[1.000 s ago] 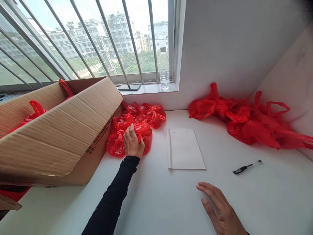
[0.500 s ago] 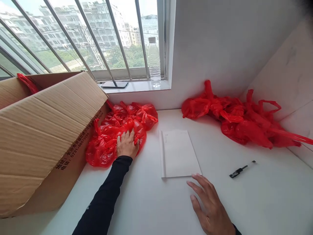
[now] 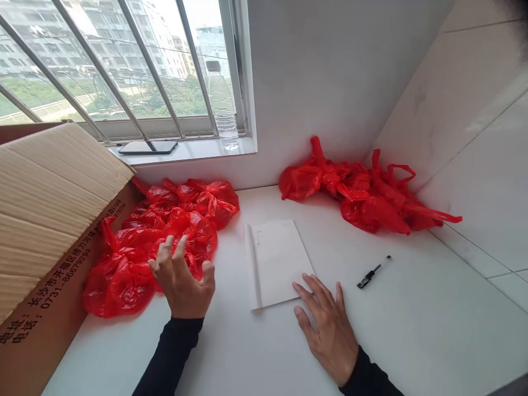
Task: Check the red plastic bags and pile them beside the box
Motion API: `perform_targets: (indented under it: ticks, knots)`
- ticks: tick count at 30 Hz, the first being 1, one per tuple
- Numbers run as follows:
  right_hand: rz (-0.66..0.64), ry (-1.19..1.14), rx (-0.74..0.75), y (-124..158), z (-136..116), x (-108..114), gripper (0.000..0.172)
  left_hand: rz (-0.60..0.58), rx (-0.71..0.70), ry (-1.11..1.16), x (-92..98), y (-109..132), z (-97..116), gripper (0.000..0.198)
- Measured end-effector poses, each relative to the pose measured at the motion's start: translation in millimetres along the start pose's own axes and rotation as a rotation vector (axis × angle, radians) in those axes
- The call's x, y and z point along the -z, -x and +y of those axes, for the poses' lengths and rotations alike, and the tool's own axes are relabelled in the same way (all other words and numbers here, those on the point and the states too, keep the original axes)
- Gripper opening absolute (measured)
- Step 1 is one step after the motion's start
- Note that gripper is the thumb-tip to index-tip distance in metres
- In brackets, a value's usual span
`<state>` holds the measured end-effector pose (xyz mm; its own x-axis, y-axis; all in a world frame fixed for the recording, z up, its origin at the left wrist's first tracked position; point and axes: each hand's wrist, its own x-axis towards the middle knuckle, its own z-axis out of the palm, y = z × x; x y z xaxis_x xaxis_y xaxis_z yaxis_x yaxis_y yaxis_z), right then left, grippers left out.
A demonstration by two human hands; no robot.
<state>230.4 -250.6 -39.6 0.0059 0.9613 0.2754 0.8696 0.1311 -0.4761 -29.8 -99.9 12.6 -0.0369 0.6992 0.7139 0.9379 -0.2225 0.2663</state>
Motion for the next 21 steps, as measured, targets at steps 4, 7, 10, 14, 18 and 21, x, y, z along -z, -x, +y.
perform_targets:
  ticks: [4, 7, 10, 14, 18, 21]
  knots:
    - [0.092, -0.212, -0.067, -32.1, 12.9, 20.3, 0.033, -0.153, -0.206, 0.138, 10.2, 42.0, 47.2, 0.039]
    - [0.174, -0.256, -0.089, -87.2, 38.7, 37.9, 0.035, -0.267, -0.266, 0.134, 4.8, 59.7, 67.1, 0.03]
    - [0.232, -0.302, -0.141, -157.9, 69.0, 46.3, 0.032, -0.3, -0.262, 0.11, -0.5, 62.6, 72.8, 0.031]
    - [0.264, -0.328, -0.225, -236.1, 97.9, 42.4, 0.03, -0.314, -0.213, 0.056, 0.7, 63.2, 72.0, 0.034]
    - [0.329, -0.343, -0.273, -267.9, 105.3, 34.0, 0.032, -0.348, -0.19, 0.023, 1.9, 67.8, 72.5, 0.037]
    - [0.405, -0.359, -0.224, -261.1, 96.0, 33.0, 0.036, -0.362, -0.177, 0.005, -1.9, 69.8, 74.9, 0.041]
